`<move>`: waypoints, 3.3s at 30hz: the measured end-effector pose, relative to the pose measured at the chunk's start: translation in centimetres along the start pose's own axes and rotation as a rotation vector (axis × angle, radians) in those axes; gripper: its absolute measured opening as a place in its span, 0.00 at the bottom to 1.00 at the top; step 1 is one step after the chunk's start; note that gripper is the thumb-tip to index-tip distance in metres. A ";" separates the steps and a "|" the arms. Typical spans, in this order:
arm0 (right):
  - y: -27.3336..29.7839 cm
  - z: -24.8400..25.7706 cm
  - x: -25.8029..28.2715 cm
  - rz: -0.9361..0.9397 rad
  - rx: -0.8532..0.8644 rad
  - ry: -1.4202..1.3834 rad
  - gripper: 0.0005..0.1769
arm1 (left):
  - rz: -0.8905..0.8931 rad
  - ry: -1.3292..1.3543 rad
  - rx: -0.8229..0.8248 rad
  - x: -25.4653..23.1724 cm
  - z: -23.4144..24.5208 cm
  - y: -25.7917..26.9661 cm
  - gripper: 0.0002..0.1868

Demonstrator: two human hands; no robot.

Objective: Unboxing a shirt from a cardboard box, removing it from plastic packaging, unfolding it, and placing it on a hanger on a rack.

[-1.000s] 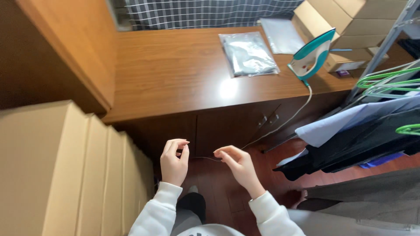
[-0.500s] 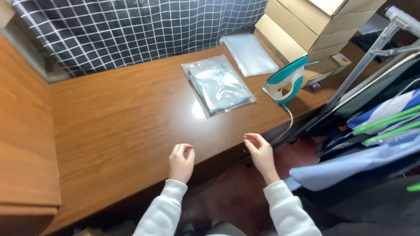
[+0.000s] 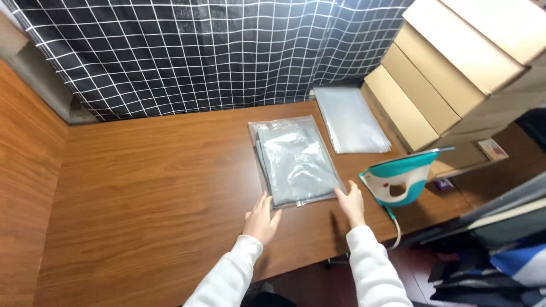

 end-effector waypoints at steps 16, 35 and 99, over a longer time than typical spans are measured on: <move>-3.0 0.1 4.5 -0.100 0.143 -0.275 0.23 | 0.192 0.020 0.232 -1.9 -1.4 -3.4 0.33; -1.2 8.4 25.2 0.832 -0.414 0.114 0.06 | 0.057 0.459 0.092 3.2 1.2 -5.5 0.25; 23.5 -12.6 27.5 1.257 0.700 -0.020 0.11 | 0.503 1.261 -0.346 12.1 14.3 1.7 0.43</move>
Point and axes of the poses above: each hand's wrist, its own y-axis away from the middle knuckle, its own z-axis out of the back of the hand, x = y × z, the point moved 5 cm from there along -y, towards the middle knuckle, and after that the axes turned 1 degree about y, right-handed, at the moved point
